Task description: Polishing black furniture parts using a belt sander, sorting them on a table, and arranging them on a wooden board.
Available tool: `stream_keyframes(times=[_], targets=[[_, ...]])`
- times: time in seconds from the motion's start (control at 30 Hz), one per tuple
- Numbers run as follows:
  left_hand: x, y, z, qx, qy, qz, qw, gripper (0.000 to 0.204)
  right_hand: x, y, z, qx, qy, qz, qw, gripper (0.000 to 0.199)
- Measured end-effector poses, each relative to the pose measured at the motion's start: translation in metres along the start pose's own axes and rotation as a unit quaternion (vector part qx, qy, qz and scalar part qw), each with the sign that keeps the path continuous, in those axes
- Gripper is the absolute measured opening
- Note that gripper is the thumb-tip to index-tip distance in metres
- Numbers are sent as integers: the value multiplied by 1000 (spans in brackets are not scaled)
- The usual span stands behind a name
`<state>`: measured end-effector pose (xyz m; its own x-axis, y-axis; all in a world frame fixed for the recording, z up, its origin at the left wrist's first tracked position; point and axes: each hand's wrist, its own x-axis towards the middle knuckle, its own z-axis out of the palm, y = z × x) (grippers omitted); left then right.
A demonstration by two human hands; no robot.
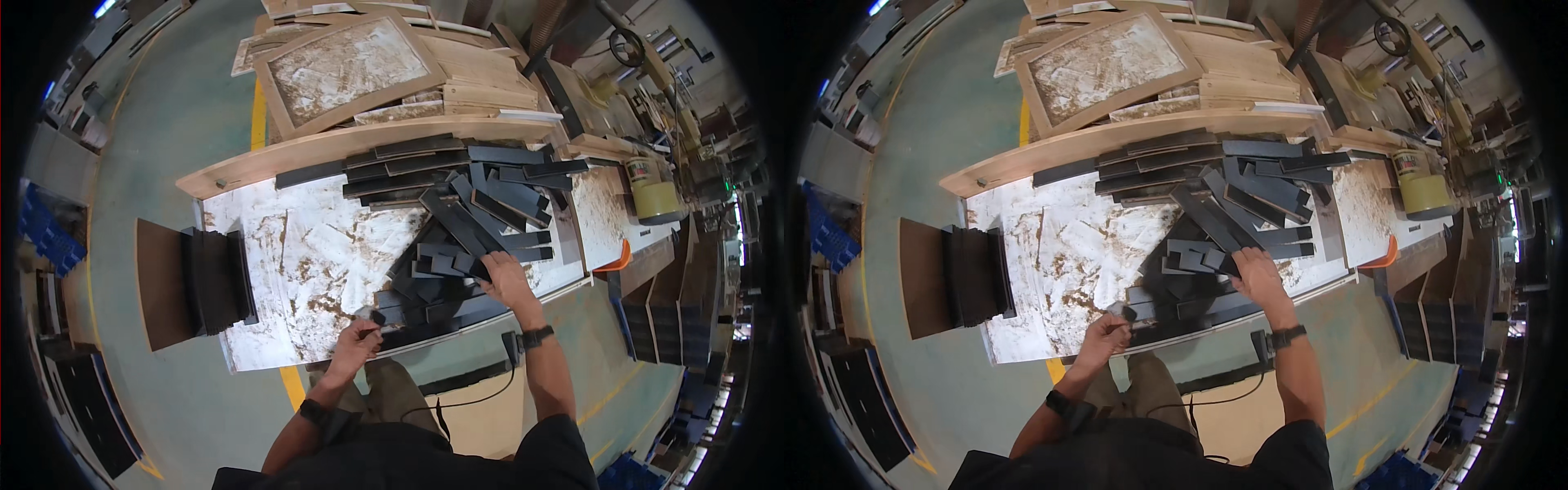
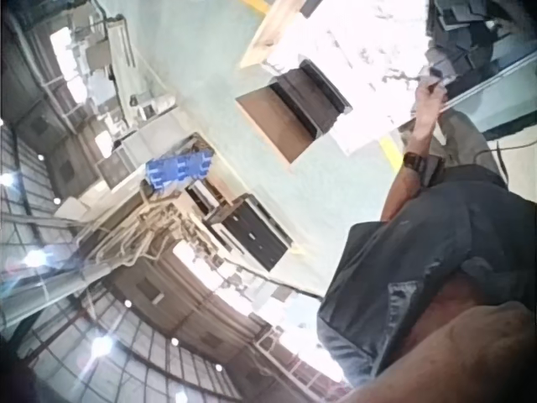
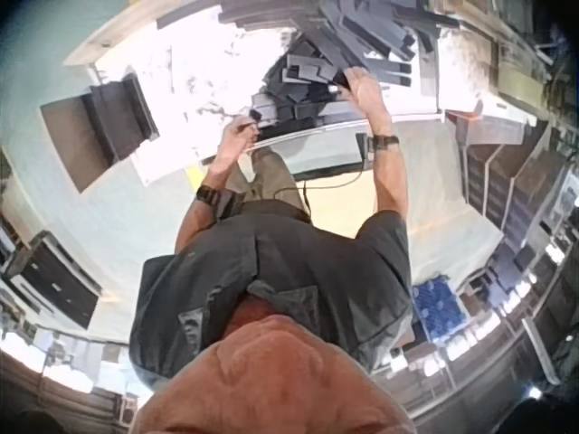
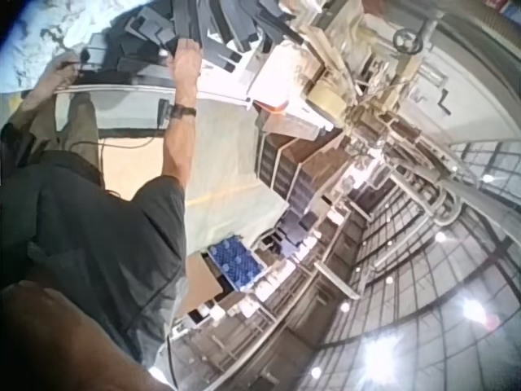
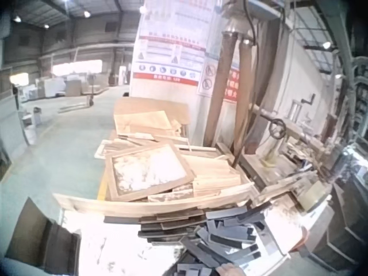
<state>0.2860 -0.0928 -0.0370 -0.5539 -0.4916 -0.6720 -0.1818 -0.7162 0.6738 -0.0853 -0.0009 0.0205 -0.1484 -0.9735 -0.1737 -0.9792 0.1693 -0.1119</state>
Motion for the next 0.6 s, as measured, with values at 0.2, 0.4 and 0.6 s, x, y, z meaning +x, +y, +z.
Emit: stream_keyframes(times=[0.2,0.4,0.6], targets=[[2,53,58,8,-93,130,987,47,-2,-74,-36,575,-192,140,783,41],[-6,74,60,-32,-26,138,990,31,17,-153,4,750,-204,39,628,37],[-11,62,14,-124,60,145,980,28,42,-195,24,763,-134,68,629,29]])
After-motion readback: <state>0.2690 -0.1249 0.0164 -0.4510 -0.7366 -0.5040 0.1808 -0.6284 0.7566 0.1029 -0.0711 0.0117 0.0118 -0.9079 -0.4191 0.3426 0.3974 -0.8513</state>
